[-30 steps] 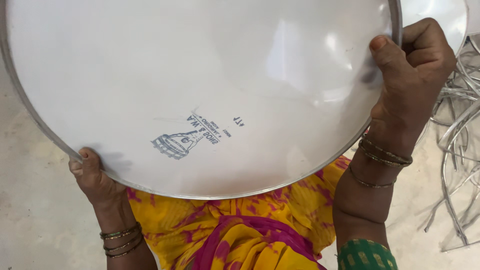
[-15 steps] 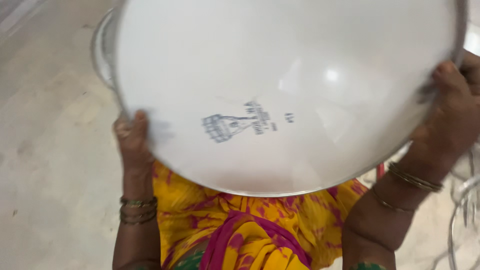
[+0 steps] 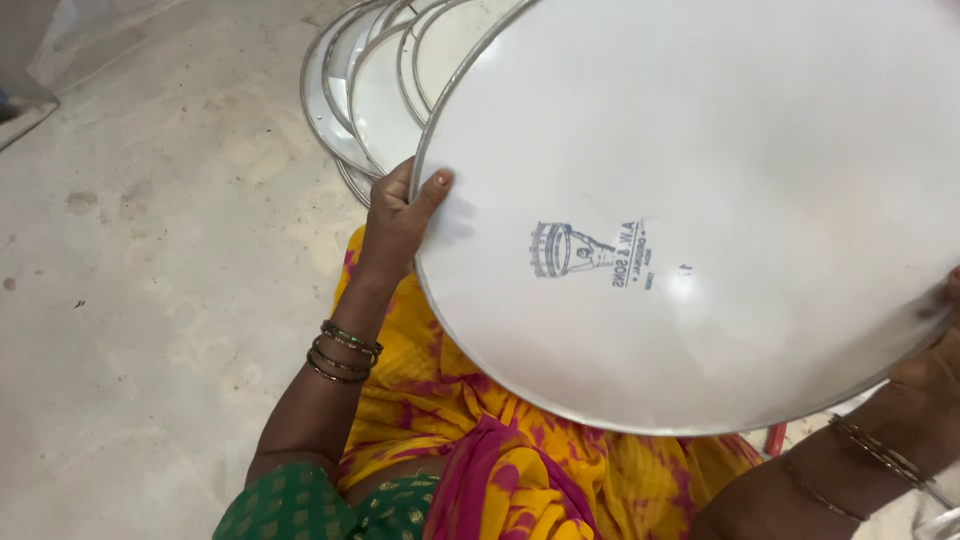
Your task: The person assembles drumheads by placing metal rings onto white membranes and using pliers to secure the wire frames around the edges.
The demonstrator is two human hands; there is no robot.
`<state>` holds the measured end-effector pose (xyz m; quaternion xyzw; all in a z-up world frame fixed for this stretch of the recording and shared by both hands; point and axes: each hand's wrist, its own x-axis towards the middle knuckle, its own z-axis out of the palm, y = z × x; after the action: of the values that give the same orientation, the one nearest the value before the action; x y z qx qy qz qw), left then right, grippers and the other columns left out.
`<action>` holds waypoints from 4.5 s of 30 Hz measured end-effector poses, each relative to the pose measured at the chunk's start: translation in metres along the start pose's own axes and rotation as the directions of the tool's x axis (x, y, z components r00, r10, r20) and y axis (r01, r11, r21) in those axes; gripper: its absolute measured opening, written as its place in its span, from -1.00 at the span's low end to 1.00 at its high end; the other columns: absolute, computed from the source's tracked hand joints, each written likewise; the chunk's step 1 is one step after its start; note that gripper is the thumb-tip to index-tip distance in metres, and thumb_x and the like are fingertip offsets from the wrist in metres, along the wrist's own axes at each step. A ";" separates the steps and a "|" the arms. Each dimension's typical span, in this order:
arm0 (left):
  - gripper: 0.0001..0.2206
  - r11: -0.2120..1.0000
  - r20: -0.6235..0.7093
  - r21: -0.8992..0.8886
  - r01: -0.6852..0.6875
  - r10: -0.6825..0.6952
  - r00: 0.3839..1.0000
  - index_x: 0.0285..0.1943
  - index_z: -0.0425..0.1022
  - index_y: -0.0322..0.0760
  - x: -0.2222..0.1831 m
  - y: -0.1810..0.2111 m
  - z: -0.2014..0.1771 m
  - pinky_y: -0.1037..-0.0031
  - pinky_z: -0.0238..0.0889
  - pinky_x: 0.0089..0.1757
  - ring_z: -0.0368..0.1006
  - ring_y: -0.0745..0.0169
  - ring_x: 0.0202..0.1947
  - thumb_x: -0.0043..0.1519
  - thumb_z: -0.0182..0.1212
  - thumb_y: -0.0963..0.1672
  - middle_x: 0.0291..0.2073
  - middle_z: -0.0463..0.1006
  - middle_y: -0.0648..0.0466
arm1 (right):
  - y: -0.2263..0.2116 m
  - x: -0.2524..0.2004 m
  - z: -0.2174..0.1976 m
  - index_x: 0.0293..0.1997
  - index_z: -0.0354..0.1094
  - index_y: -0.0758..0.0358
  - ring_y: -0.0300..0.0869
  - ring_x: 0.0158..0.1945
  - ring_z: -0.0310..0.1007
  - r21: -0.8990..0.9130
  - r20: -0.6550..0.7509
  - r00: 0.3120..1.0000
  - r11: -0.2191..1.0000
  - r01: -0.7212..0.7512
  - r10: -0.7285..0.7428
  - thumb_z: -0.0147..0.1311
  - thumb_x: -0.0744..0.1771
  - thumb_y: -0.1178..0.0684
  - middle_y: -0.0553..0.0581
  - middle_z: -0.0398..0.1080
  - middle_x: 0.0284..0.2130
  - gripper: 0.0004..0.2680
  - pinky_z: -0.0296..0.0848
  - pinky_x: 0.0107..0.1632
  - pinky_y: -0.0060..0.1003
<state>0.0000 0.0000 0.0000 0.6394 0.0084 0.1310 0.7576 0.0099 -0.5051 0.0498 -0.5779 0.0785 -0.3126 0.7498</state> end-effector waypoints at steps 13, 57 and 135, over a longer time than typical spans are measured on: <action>-0.32 0.755 0.031 -0.489 0.437 -0.486 0.874 0.43 -0.01 -0.72 0.053 -0.031 -0.009 0.25 0.26 0.28 0.27 -0.09 0.37 0.45 0.00 0.06 0.33 0.24 -0.43 | -0.012 -0.034 0.026 -0.28 0.37 0.20 -0.11 0.38 0.30 0.031 0.260 0.779 0.811 0.584 -0.571 -0.01 0.43 0.33 0.08 0.24 0.35 -0.84 0.25 0.43 -0.11; -0.41 0.757 -0.066 -0.646 -0.099 0.074 0.995 0.64 0.03 -0.36 0.032 -0.029 -0.038 0.29 0.46 0.22 0.45 0.05 0.24 0.46 0.20 -0.19 0.36 0.41 -0.16 | -0.013 -0.114 0.061 0.39 0.10 0.50 -0.27 0.00 0.46 0.191 0.411 0.911 0.974 -0.122 0.034 0.13 0.33 0.28 0.21 0.38 0.00 -0.55 0.52 0.07 -0.44; -0.66 0.977 0.273 -0.156 0.147 -0.101 0.957 0.14 0.56 -0.41 0.014 0.004 0.012 0.57 0.50 -0.15 0.55 0.49 -0.23 0.33 0.26 -0.05 -0.23 0.65 0.14 | 0.100 -0.027 -0.055 0.18 0.32 0.52 0.02 0.20 0.53 0.381 -0.015 0.929 0.862 -0.336 0.369 -0.11 0.42 0.25 0.31 0.49 0.11 -0.78 0.55 0.32 -0.05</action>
<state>0.0147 -0.0085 0.0085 0.5806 -0.0637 -0.0028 0.8117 -0.0001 -0.5217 -0.0657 -0.3870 0.1547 -0.2043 0.8857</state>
